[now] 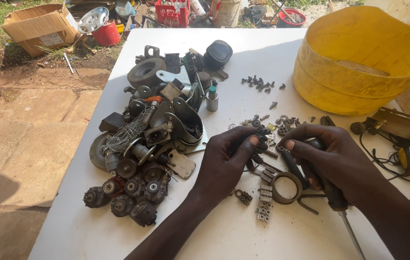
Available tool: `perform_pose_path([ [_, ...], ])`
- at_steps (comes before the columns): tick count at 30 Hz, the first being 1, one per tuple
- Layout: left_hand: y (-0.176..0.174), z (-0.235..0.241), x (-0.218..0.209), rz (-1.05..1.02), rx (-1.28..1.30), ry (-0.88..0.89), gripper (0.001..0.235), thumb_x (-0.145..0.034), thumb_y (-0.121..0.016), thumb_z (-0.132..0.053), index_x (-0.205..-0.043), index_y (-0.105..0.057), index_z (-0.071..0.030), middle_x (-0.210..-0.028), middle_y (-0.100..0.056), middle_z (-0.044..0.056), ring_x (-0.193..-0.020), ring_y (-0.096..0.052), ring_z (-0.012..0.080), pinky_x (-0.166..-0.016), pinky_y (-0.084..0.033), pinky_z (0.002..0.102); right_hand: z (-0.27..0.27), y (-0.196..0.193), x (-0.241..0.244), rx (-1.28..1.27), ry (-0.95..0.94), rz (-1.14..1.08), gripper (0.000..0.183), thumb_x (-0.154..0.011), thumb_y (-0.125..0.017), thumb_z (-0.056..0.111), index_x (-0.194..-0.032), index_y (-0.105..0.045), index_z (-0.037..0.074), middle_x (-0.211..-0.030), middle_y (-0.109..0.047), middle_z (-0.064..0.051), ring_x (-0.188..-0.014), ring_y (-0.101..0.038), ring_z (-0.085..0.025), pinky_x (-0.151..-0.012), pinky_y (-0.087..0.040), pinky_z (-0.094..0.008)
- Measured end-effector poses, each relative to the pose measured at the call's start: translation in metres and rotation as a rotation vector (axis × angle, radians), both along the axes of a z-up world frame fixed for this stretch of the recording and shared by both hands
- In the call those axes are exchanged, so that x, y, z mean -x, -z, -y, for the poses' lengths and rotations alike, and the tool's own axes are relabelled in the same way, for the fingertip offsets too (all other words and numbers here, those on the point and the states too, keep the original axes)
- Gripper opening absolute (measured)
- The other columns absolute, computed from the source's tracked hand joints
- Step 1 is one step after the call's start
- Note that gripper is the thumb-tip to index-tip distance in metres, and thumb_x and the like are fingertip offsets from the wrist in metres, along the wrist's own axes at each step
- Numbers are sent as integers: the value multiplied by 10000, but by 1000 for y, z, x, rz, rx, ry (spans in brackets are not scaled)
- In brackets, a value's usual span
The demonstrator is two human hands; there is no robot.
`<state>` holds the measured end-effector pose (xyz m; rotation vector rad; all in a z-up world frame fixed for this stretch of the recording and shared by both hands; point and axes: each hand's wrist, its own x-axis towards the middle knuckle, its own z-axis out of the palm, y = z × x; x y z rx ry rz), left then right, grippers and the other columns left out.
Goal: The person sorts small metal parts on a white table outdoors, using a screwdriver to separate components and placing them into a yellow bucket. They handle various connectors, screws, and cylindrical pieces, organizing them into piles.
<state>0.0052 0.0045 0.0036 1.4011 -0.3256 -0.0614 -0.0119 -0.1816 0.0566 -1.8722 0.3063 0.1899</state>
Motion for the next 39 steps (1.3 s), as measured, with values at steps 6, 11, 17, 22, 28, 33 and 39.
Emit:
perform_pose_path([
  [6,0,0,3,-2,76,151,93,-964,-614,-143,-1012,-621,-64,-712,-615,48,-538,-539,113,-451,-500,235,-1,1,3,-55,-106,9,348,-826,-712,171,-1149,-781,59,-540,-532,-149,-360,-453,-230,-320,-364,-327],
  [11,-12,0,9,-19,-9,198,202,-931,-635,-221,-1040,-595,-55,-780,-625,72,-615,-608,138,-485,-526,262,3,9,3,-134,-149,64,160,-868,-727,123,-905,-760,-29,-497,-483,-135,-349,-433,-210,-294,-374,-317],
  [17,-13,-2,8,43,-81,200,193,-906,-674,-176,-1034,-664,-32,-811,-653,70,-648,-638,134,-552,-573,260,11,15,-3,-178,-48,10,189,-915,-666,117,-1002,-737,-35,-573,-529,-186,-397,-416,-256,-324,-316,-360],
  [22,-16,-8,5,107,-120,220,137,-953,-625,-150,-1050,-667,-62,-813,-643,12,-715,-597,80,-634,-540,240,20,27,-7,-333,-107,-32,151,-925,-639,144,-997,-670,15,-524,-450,-158,-354,-365,-222,-269,-290,-334],
  [28,-57,-47,-13,388,-257,-92,183,-914,-640,-163,-1054,-676,-51,-887,-728,58,-691,-672,122,-562,-549,254,14,18,-4,-274,-134,9,410,-923,-540,214,-1207,-753,9,-591,-515,-215,-240,-308,-200,-228,-245,-308],
  [33,-90,-119,-37,454,-601,-753,48,-869,-662,-155,-842,-625,-171,-763,-696,-62,-686,-709,130,-607,-552,281,19,23,-6,-283,-101,-46,344,-906,-584,188,-1102,-778,-18,-464,-481,-262,-238,-307,-221,-237,-248,-318],
  [39,-56,-145,-82,623,-908,-714,123,-783,-720,-93,-893,-723,-148,-973,-659,44,-906,-663,248,-671,-521,393,25,32,-9,-369,-162,15,302,-900,-597,151,-1057,-754,-54,-501,-465,-196,-242,-321,-180,-198,-285,-305],
])
